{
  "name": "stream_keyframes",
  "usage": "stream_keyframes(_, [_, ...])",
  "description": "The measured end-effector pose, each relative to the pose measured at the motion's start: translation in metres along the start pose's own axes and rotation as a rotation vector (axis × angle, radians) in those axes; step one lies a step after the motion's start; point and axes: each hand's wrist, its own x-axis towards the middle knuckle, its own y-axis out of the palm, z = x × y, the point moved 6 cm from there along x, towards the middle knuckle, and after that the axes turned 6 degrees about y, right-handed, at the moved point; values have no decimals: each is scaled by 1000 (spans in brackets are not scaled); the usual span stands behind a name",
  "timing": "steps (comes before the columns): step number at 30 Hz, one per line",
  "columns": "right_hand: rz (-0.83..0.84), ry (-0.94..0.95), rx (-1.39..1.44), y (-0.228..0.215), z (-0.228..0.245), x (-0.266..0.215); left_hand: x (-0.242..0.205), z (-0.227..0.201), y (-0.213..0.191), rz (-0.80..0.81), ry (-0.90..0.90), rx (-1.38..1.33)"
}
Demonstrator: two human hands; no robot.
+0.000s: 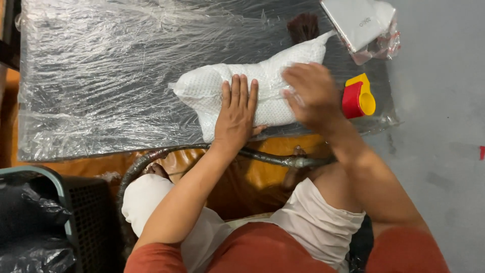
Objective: The person compresses a pillow by vacuuming air out of its plastic packaging and then seals it with adhesive tape.
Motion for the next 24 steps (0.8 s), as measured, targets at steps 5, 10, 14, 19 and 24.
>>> stream_keyframes(5, [505, 149, -62, 94, -9, 33, 1, 3, -1, 41, -7, 28])
stream_keyframes(10, [743, 259, -201, 127, -20, 38, -1, 6, -1, -248, 39, 111])
stream_keyframes(14, [589, 233, -74, 105, -5, 22, 6, 15, 0, -255, 28, 10])
stream_keyframes(19, [249, 79, 6, 66, 11, -37, 17, 24, -9, 72, -43, -90])
stream_keyframes(24, [186, 99, -158, 97, -6, -76, 24, 25, -10, 75, -44, -111])
